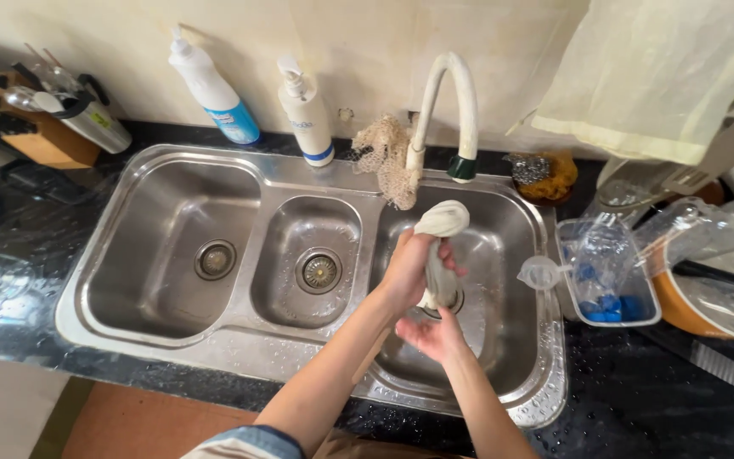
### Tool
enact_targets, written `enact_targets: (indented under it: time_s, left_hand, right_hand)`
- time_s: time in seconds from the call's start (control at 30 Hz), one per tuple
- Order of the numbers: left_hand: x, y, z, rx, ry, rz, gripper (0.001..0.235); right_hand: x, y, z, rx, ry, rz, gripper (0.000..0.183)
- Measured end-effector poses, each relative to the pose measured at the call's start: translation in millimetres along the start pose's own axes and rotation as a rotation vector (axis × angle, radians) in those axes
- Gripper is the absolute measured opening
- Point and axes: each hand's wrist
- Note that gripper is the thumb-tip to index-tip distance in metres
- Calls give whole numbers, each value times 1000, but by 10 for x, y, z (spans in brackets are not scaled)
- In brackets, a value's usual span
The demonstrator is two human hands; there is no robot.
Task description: The person rinses plastic bottles under the kitchen tap, shakes water out of them, and carries them to a blue plastic bag hanging by the window. They then wipe the black countertop with a cloth, moving a tape roll aside, and finish by washing the cloth under running water in the sink.
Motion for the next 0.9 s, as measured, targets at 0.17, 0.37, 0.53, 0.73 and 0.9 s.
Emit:
enact_targets:
  time_s: [0.17, 0.37, 0.53, 0.73, 0.9]
  left_hand:
    - [-186, -453, 50, -157, -258, -15, 43]
    - [-216, -617, 334, 117, -417, -141, 61]
    - [-164, -505, 444, 162, -248, -42, 56]
    - [-72, -348, 388, 126, -45, -98, 40]
    - [-100, -274, 148, 60, -22, 13, 32]
  right_hand:
    - [1260, -710, 374, -117, -545, 498, 29]
    - [-946, 678, 609, -652, -666, 315, 34]
    - [-1589, 1172, 518, -1306, -919, 237, 37]
    - [-1399, 897, 333, -1453, -1138, -56, 98]
    - [-862, 679, 269, -978, -903, 335, 80]
Point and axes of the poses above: each hand's wrist, its own x-axis towards the middle knuckle, its own y-axis out of the palm, z = x × y, and after that the axes turned 14 degrees about z, right-handed
